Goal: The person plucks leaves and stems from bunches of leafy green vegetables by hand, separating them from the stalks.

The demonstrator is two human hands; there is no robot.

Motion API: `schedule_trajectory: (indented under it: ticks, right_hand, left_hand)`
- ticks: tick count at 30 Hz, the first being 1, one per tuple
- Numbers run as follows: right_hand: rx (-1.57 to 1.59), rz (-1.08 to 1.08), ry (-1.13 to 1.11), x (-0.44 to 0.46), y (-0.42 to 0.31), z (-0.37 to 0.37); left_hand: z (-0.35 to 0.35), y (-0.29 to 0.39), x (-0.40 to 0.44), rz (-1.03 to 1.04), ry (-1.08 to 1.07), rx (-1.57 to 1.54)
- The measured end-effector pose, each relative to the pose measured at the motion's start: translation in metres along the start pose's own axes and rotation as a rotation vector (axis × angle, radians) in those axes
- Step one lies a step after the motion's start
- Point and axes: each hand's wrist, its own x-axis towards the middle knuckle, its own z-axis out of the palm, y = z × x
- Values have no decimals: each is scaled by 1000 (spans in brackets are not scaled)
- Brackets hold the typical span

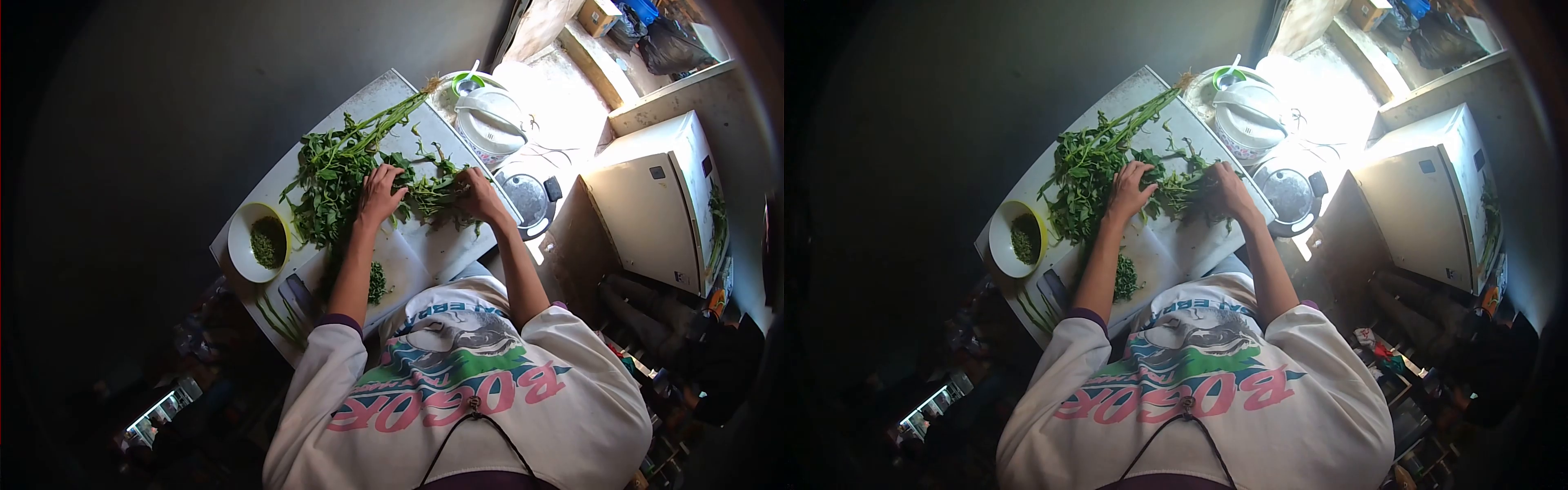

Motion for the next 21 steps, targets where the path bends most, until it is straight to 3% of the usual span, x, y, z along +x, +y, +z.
schedule_trajectory:
  ticks: [6, 8, 13, 17, 21]
  right_hand:
    - [83, 42, -46, 0, -8, -27]
    - [107, 161, -29, 8, -11, -27]
    - [-186, 31, 98, 12, -28, -12]
    - [-166, 38, 153, 25, -21, -3]
    - [249, 144, -18, 29, -47, -27]
  left_hand:
    - [1, -9, 1, -32, 19, -40]
    - [2, -14, 1, -37, 11, -42]
    - [3, -20, 1, -48, 31, -47]
    - [-3, -23, -3, -57, 40, -63]
    - [-15, -7, -3, -13, 118, -98]
